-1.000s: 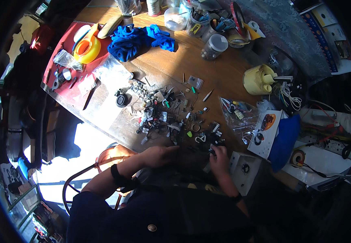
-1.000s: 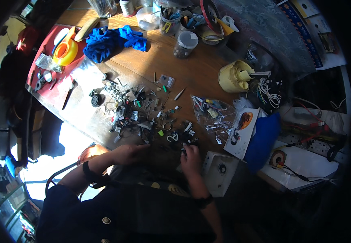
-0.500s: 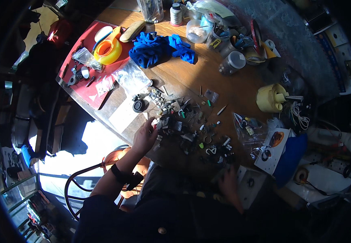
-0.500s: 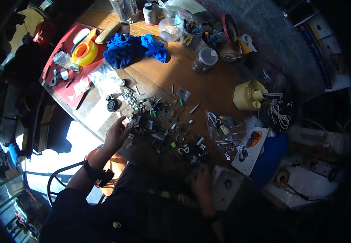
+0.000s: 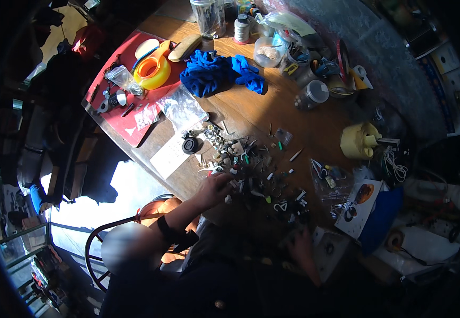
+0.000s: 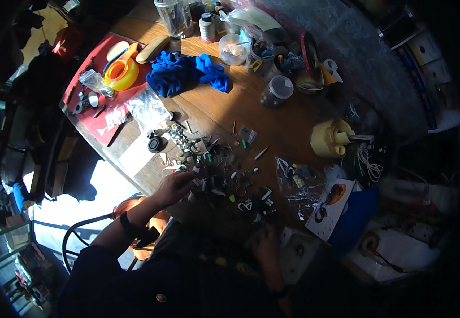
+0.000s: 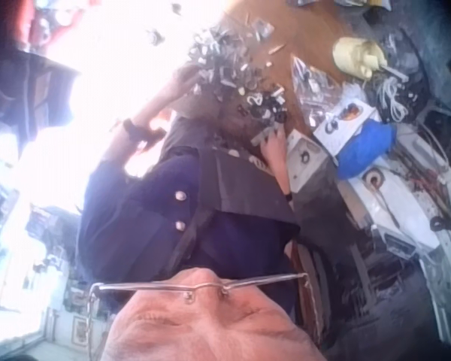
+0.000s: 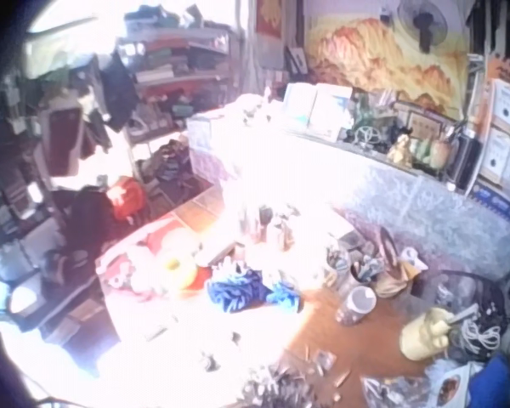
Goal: The person assembles small keychains at a cluttered workbench. They pick up metal rings and small charms, thread them onto strings, and place the finished keychains into a white box. The person handles multiple components one at a time, occasionally moving items aside to reach the work area.
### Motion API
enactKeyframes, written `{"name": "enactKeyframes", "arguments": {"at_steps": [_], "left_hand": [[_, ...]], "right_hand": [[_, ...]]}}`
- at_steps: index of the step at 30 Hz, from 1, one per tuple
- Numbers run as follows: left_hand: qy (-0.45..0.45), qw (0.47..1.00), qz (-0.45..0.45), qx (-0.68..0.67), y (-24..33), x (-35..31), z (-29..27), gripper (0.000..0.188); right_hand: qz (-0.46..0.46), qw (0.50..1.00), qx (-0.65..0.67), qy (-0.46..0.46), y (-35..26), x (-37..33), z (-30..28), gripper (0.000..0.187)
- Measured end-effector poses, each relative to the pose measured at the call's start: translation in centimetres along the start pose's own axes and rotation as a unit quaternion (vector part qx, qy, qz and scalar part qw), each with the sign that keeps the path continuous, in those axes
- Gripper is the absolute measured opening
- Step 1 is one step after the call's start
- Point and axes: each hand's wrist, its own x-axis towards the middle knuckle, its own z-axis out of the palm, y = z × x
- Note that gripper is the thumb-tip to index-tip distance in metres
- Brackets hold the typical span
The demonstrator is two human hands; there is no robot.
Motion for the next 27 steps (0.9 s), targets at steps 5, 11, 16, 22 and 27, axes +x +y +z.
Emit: {"name": "enactKeyframes", "arguments": {"at_steps": [5,11,16,22,27], "left_hand": [[0.112,0.975,-0.181,0.067,-2.3,4.1,-3.8,0.063],[-0.023,0.986,-0.152,0.071,-1.3,4.4,-2.4,0.054],[0.071,0.992,-0.100,0.033,-1.3,3.2,-2.9,0.032],[0.217,0.957,-0.107,0.157,-4.9,4.3,-9.6,0.033],[0.161,0.951,-0.209,0.162,-5.9,5.8,-12.9,0.055]], "right_hand": [[-0.011,1.000,-0.011,0.010,0.2,0.1,0.1,0.051],[-0.015,1.000,-0.004,-0.006,0.5,0.0,0.1,0.054],[-0.004,1.000,-0.002,-0.007,0.5,0.0,0.3,0.058],[0.020,0.999,-0.026,-0.024,0.1,-0.1,0.0,0.057],[0.007,1.000,0.002,-0.025,-0.5,-0.1,-0.8,0.053]]}}
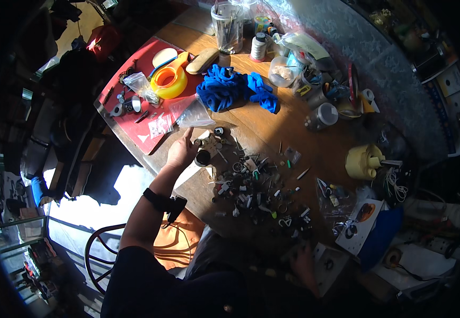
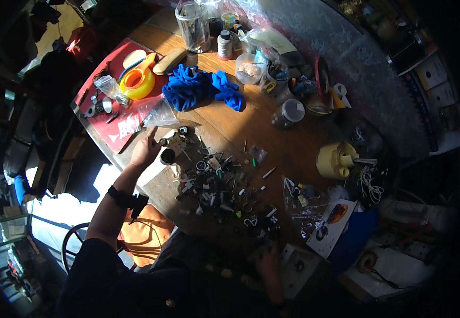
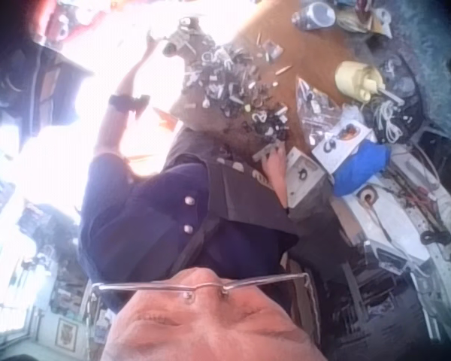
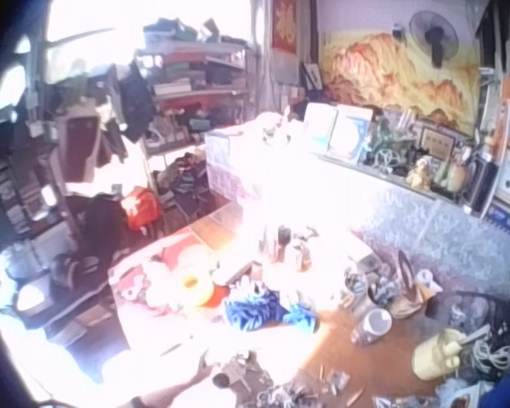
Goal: The person assembles small keychains at a cluttered workbench. They pick up metal rings and small charms, thread them onto strings, and place the finished keychains into a white box. The person handles multiple components one at a time, occasionally moving items aside to reach the work area.
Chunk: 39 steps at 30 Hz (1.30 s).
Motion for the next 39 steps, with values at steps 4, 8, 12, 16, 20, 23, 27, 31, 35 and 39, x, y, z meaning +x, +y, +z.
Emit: {"name": "enactKeyframes", "arguments": {"at_steps": [4,8,12,16,20,23,27,31,35,39], "left_hand": [[0.000,0.953,-0.049,-0.298,0.8,1.8,-1.4,0.035],[-0.162,0.791,-0.123,-0.577,5.8,0.1,-2.2,0.026],[-0.285,0.756,-0.067,-0.585,15.1,-2.0,-2.2,0.025],[-0.375,0.792,-0.005,-0.481,23.3,-2.5,0.0,0.023],[-0.414,0.772,-0.021,-0.482,29.8,-1.3,7.2,0.019],[-0.427,0.761,-0.073,-0.483,33.6,0.9,12.6,0.019],[-0.377,0.799,0.123,-0.452,39.1,3.8,17.3,0.030],[-0.409,0.689,-0.061,-0.595,45.6,6.0,18.6,0.035],[-0.371,0.809,0.025,-0.455,43.6,4.4,17.8,0.030],[-0.448,0.827,0.144,-0.306,33.4,1.1,14.5,0.022]], "right_hand": [[0.003,1.000,-0.006,0.007,-0.3,-0.1,-0.5,0.051],[-0.009,0.996,-0.063,-0.058,-0.2,-0.4,-0.7,0.043],[0.029,0.988,-0.120,-0.090,0.2,0.2,-0.1,0.037],[-0.090,0.988,-0.119,-0.039,1.2,0.7,1.3,0.046],[-0.097,0.972,-0.213,-0.026,2.5,1.4,4.0,0.050],[-0.076,0.983,-0.165,-0.001,2.9,1.5,5.0,0.052],[-0.001,1.000,0.009,0.029,2.1,0.7,3.8,0.051],[0.024,0.997,0.054,0.054,0.8,-0.2,1.7,0.049],[0.048,0.992,0.088,0.071,0.3,-0.4,0.7,0.046],[0.042,0.997,0.054,0.045,0.0,-0.6,-0.1,0.046]]}}
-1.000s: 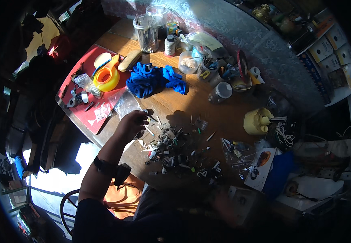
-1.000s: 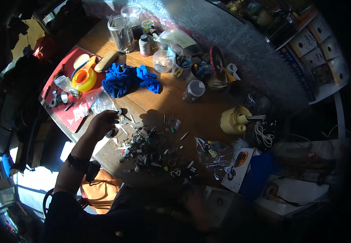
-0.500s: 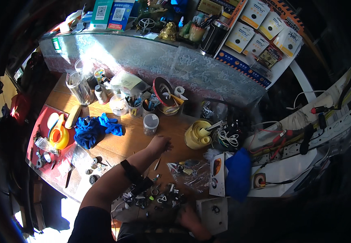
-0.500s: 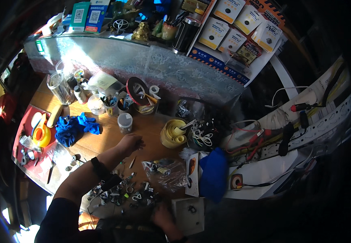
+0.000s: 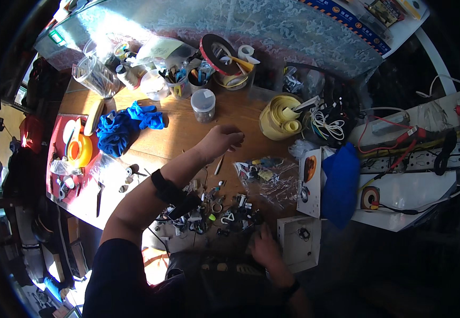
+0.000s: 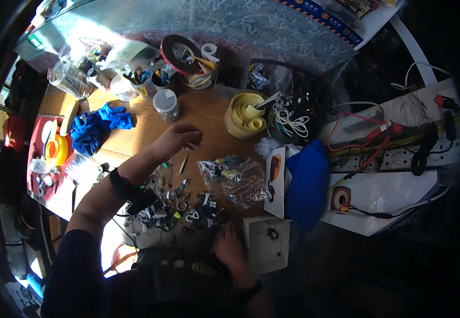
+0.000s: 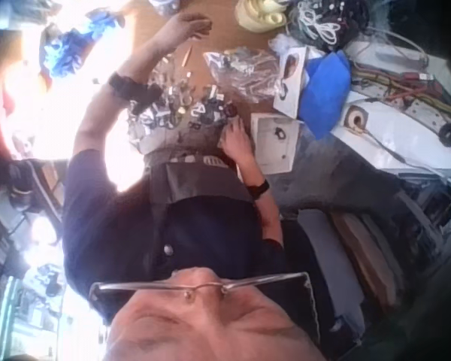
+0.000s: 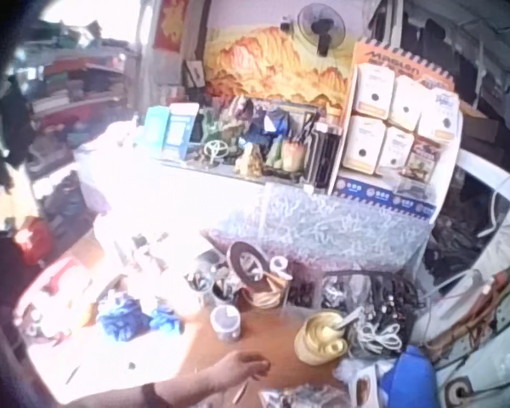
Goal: The person assembles small keychains at a cluttered workbench. They pick up metal rings and small charms, thread them onto strings, and place the finished keychains into a white box. The person handles multiple components one at a time, occasionally moving items aside to reach the work area.
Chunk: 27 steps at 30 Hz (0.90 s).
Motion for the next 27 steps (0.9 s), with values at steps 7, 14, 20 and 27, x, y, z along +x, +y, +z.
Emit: {"name": "enactKeyframes", "arguments": {"at_steps": [7,14,20,27], "left_hand": [[0.151,0.937,0.052,0.311,-6.8,-17.7,-3.7,0.014],[0.142,0.899,0.106,0.401,-13.1,-22.7,0.6,0.030],[0.174,0.937,0.059,0.298,-15.0,-22.3,0.7,0.013],[0.190,0.943,0.004,-0.273,-12.6,-24.2,-1.7,0.020]], "right_hand": [[0.032,0.998,-0.027,-0.054,-0.2,0.2,-0.1,0.056],[0.014,0.997,-0.072,-0.037,-0.3,0.3,0.5,0.057],[0.023,0.998,-0.047,-0.037,-0.4,0.2,0.8,0.053],[0.039,0.998,-0.040,-0.029,-0.6,-0.1,0.9,0.055]]}}
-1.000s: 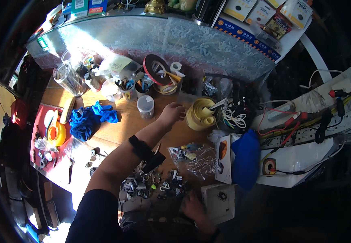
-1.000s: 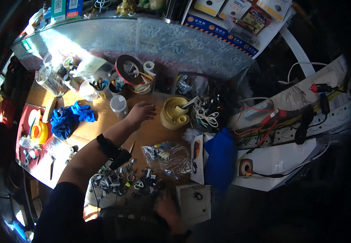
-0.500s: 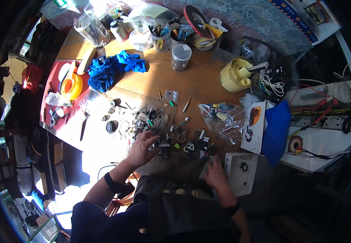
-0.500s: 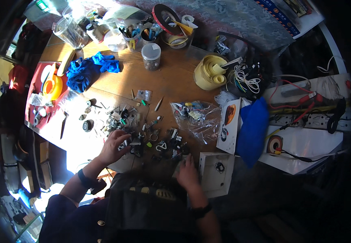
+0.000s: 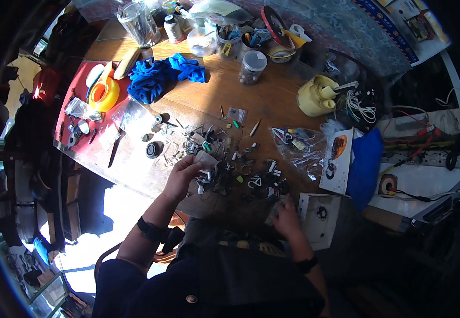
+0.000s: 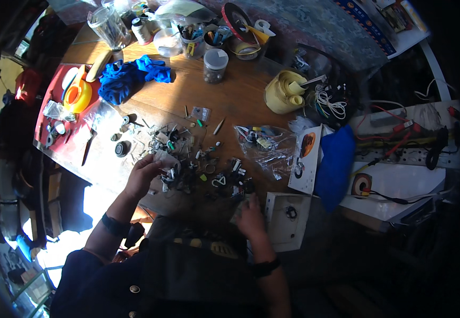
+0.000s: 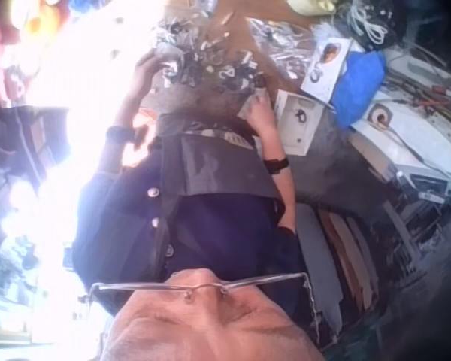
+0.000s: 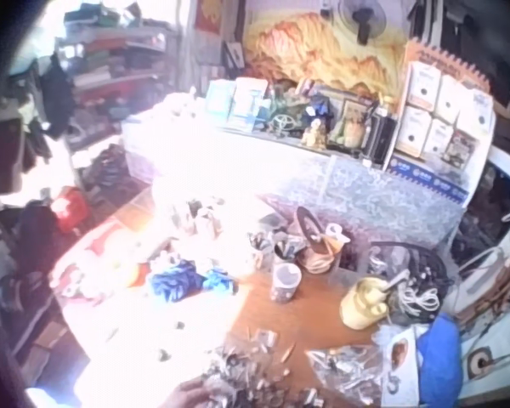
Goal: The person assembles small keychains at a cluttered workbench. They pick up metal rings and small charms, thread them onto strings, and place the finished keychains into a white box. The person handles multiple components one at a time, occasionally moving items aside to reach the work area.
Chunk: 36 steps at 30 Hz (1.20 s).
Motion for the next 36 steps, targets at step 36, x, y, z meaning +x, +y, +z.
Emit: {"name": "enactKeyframes", "arguments": {"at_steps": [36], "left_hand": [[-0.180,0.769,0.122,0.602,1.1,7.0,6.0,0.022]], "right_hand": [[-0.014,0.820,0.573,0.005,-4.7,0.0,-3.7,0.012]]}}
